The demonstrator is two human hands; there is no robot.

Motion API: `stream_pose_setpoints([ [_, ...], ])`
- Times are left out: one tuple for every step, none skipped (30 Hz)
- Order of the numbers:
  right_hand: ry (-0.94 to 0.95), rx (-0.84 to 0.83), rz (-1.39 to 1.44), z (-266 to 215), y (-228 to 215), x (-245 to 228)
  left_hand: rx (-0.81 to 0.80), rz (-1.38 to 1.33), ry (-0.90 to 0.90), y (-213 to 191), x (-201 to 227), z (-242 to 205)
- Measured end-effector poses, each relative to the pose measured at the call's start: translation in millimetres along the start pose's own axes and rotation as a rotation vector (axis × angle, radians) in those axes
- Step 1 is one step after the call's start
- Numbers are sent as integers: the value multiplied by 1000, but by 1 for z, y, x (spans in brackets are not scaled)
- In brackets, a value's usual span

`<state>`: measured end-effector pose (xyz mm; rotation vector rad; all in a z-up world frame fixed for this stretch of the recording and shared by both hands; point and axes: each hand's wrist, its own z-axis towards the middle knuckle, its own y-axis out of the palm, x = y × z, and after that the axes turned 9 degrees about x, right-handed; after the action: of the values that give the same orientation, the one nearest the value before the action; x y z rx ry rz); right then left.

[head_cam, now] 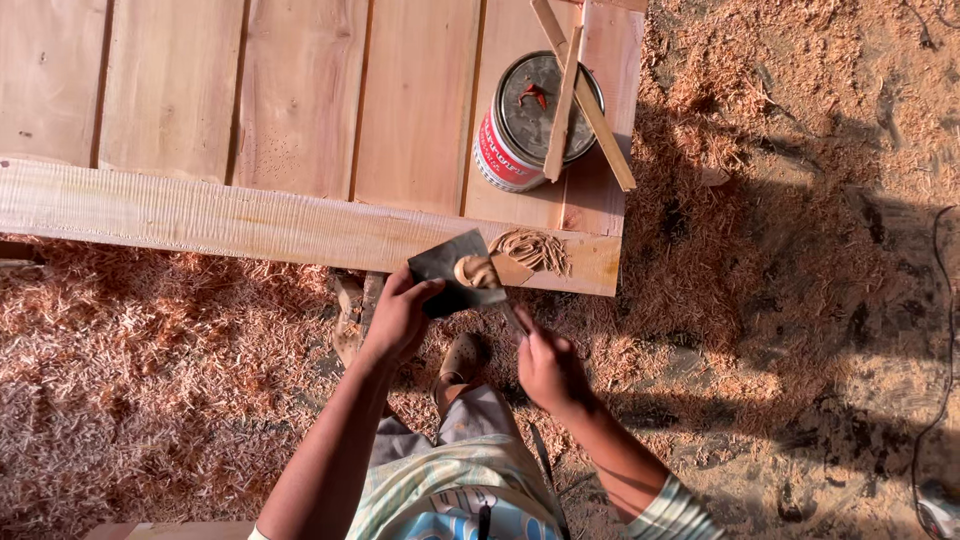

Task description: The person applies wood filler to a wooden door using a putty knife and smooths it with a sanding block. They repeatedly scoop filler from a can and spread it across the door surface.

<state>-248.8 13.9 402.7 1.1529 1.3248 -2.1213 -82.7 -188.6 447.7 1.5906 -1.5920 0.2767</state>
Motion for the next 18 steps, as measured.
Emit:
stream_pose_setpoints([
  [117, -11, -22, 6, -8, 3, 32, -16, -30, -6, 1, 1],
  [234, -23, -45, 17, -18, 5, 29, 1, -19, -12, 4, 3],
  [349, -31, -71, 30, -28, 6, 20, 18, -6, -15, 7, 6],
  [376, 70, 195, 43, -40, 4, 12, 35, 6, -18, 8, 8],
  [396, 174, 463, 58, -52, -2, -14, 2, -9, -23, 13, 10],
  [407, 106, 554, 72, -62, -11, -41, -31, -23, -27, 17, 10],
  [418, 41, 644, 86, -75, -23, -70, -63, -37, -30, 21, 11],
  [428, -24, 733, 99, -81, -39, -85, -53, -55, -34, 25, 11],
  [359, -68, 592, 110, -86, -58, -102, -46, -75, -36, 29, 11],
  [290, -111, 451, 121, -92, -80, -120, -39, -95, -38, 34, 10],
  [219, -157, 309, 132, -97, -104, -140, 5, -61, -39, 40, 9],
  [-6, -201, 129, 144, -101, -127, -160, 48, -27, -41, 47, 8],
  [-231, -246, -50, 155, -103, -152, -181, 93, 8, -42, 56, 6],
  [-456, -290, -229, 165, -101, -175, -180, 103, 9, -42, 66, 3],
  [-476, -345, -288, 174, -95, -197, -183, 113, 11, -40, 75, 1],
  [-495, -400, -347, 182, -87, -217, -187, 123, 13, -40, 85, -2],
  [-523, -457, -407, 193, -79, -235, -172, 252, -34, -37, 95, -5],
  [-535, -466, -439, 205, -71, -249, -159, 381, -81, -35, 104, -9],
])
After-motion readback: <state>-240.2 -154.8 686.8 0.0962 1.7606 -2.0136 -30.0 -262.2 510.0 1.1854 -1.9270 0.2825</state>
